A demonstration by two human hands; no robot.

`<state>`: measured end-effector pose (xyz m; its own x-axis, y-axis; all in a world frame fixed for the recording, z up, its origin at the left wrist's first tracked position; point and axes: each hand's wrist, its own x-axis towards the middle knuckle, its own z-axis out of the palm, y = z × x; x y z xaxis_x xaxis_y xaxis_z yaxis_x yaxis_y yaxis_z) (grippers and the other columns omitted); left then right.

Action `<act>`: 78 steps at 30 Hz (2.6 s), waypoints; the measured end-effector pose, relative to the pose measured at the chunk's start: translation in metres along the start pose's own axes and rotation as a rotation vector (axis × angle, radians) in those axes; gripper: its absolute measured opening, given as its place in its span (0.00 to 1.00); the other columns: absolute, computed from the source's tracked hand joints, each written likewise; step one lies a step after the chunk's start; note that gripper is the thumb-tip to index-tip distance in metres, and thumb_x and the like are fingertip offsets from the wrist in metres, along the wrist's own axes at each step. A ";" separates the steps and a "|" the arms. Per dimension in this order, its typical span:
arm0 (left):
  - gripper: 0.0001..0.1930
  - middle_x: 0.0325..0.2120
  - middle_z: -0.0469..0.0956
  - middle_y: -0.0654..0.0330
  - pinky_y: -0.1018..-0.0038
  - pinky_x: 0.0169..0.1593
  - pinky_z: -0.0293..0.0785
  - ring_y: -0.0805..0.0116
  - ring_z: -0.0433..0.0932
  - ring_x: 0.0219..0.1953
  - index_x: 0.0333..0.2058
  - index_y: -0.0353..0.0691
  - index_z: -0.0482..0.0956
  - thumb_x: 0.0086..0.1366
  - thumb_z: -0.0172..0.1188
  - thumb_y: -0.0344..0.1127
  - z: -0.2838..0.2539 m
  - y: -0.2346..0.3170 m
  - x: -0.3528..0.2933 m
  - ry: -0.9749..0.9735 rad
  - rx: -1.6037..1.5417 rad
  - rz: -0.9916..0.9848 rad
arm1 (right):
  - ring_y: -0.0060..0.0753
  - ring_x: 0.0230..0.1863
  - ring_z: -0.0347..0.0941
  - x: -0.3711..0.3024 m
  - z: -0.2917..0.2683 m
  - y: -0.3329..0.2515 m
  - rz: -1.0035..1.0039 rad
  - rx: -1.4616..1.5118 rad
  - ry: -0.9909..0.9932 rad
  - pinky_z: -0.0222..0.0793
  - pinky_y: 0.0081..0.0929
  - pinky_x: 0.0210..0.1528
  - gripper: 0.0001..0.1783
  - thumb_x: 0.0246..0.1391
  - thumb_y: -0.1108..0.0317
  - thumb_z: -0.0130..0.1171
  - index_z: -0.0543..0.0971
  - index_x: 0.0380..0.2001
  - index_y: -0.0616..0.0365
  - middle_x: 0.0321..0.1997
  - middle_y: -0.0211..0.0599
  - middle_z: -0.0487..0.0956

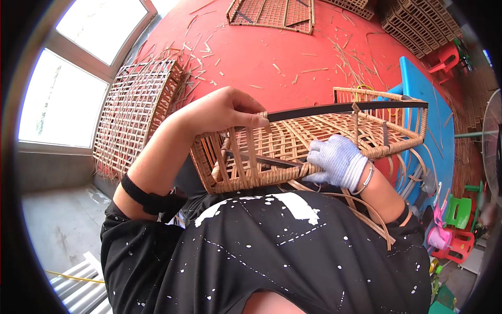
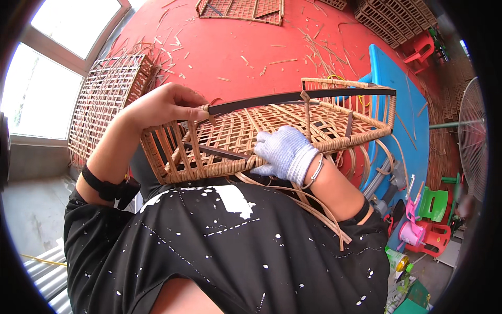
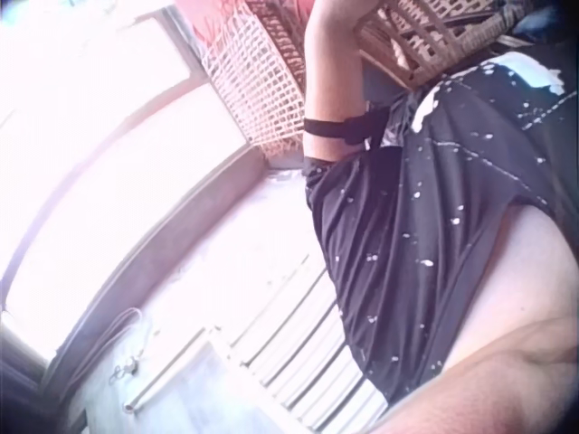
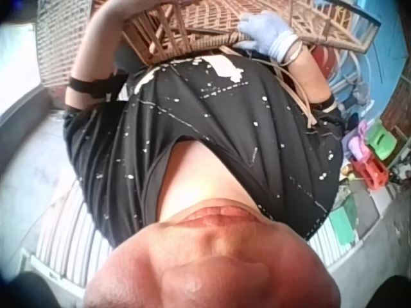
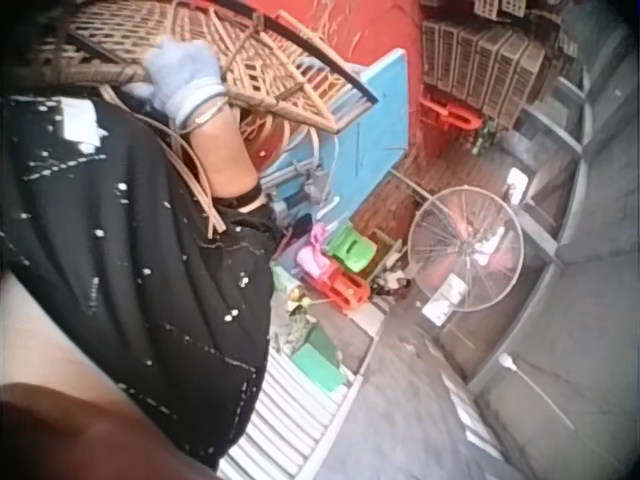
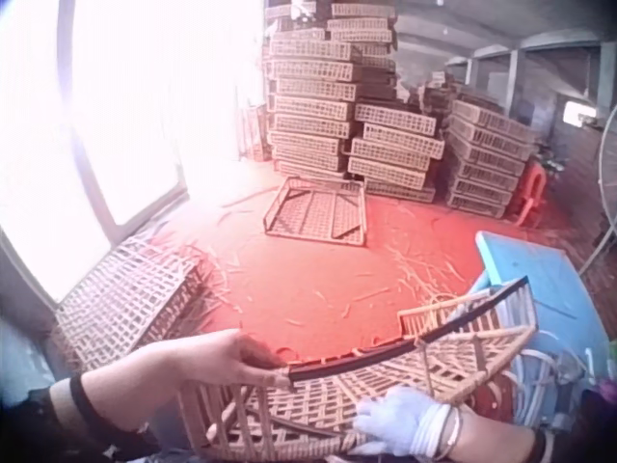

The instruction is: Weaving bamboo or rattan strips onto a furniture frame and securing them with a pneumatic staple gun and trimming excess with scissors.

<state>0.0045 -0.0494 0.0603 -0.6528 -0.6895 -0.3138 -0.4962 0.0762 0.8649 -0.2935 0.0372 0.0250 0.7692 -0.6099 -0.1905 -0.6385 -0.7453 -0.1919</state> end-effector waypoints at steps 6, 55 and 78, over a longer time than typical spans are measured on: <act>0.17 0.33 0.86 0.63 0.73 0.47 0.74 0.76 0.79 0.37 0.45 0.39 0.88 0.65 0.70 0.45 0.001 -0.006 0.012 -0.136 -0.080 -0.083 | 0.48 0.34 0.80 0.008 0.004 0.004 0.240 0.174 0.155 0.76 0.42 0.37 0.22 0.51 0.44 0.68 0.84 0.30 0.54 0.31 0.40 0.81; 0.14 0.26 0.81 0.60 0.63 0.41 0.77 0.58 0.83 0.30 0.33 0.40 0.77 0.64 0.64 0.46 0.061 -0.014 -0.004 0.541 0.761 0.404 | 0.34 0.26 0.78 0.068 -0.042 -0.012 0.140 0.365 0.615 0.74 0.28 0.30 0.06 0.46 0.75 0.70 0.83 0.30 0.60 0.28 0.37 0.80; 0.09 0.28 0.81 0.56 0.58 0.41 0.75 0.52 0.81 0.33 0.36 0.39 0.79 0.62 0.65 0.38 0.069 -0.001 -0.003 0.594 0.720 0.289 | 0.34 0.25 0.75 0.056 -0.042 -0.015 0.320 0.388 0.922 0.72 0.30 0.30 0.13 0.47 0.64 0.74 0.79 0.30 0.54 0.26 0.33 0.76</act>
<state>-0.0326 0.0019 0.0331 -0.5074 -0.8109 0.2915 -0.7223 0.5847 0.3692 -0.2398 0.0030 0.0580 0.1797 -0.8537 0.4888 -0.6541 -0.4748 -0.5888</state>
